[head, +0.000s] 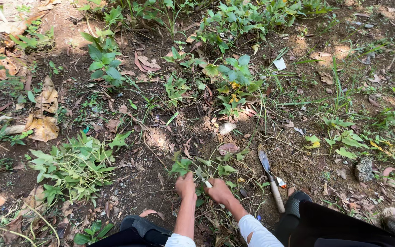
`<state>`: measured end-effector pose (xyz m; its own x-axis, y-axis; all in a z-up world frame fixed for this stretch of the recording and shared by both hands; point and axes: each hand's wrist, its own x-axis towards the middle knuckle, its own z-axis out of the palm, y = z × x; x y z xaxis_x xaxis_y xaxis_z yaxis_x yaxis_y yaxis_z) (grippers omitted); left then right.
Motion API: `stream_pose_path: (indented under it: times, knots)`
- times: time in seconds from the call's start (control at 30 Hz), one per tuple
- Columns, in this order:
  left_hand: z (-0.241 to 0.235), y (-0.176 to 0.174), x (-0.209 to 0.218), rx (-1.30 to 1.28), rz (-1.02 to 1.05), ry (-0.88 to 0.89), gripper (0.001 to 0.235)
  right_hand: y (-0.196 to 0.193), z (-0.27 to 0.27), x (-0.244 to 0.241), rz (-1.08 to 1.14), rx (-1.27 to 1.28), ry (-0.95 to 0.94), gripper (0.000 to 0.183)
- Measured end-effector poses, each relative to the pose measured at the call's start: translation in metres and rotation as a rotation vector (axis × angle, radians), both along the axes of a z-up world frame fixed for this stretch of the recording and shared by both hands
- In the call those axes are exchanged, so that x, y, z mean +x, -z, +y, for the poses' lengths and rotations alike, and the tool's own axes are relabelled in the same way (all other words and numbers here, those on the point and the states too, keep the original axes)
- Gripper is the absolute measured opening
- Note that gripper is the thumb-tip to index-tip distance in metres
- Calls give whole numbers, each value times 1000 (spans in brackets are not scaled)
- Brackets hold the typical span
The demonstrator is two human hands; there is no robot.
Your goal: The person uses pruning shears to cut weeds at the base and then uses a hand hoe to loosen and clear the soil in a small patch. The person gathers the cut weeds and places them in a pile to the side.
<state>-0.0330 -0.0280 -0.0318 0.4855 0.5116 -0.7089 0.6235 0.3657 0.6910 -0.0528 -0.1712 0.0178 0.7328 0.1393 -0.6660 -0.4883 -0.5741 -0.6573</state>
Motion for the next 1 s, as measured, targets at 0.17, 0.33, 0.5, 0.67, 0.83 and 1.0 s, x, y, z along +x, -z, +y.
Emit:
stream_pose_path:
  times: [0.17,0.33,0.5,0.67,0.83,1.0]
  knots:
    - [16,-13,3,109,-48,-4,14,-16,0,-11,240,-80,-354,43]
    - [26,3,17,-217,-223,-147,12,-44,-16,17,176,-133,-498,53]
    - [26,11,26,-240,-227,-127,12,-44,-59,62,10,-134,-51,27]
    - [23,9,30,-225,-218,-73,14,-22,-66,87,-478,-423,-211,28]
    - [22,-10,29,-211,-200,12,12,-12,-38,100,-520,-809,-819,20]
    - [32,-29,34,-151,-146,127,12,-24,-24,108,-427,-829,-1072,18]
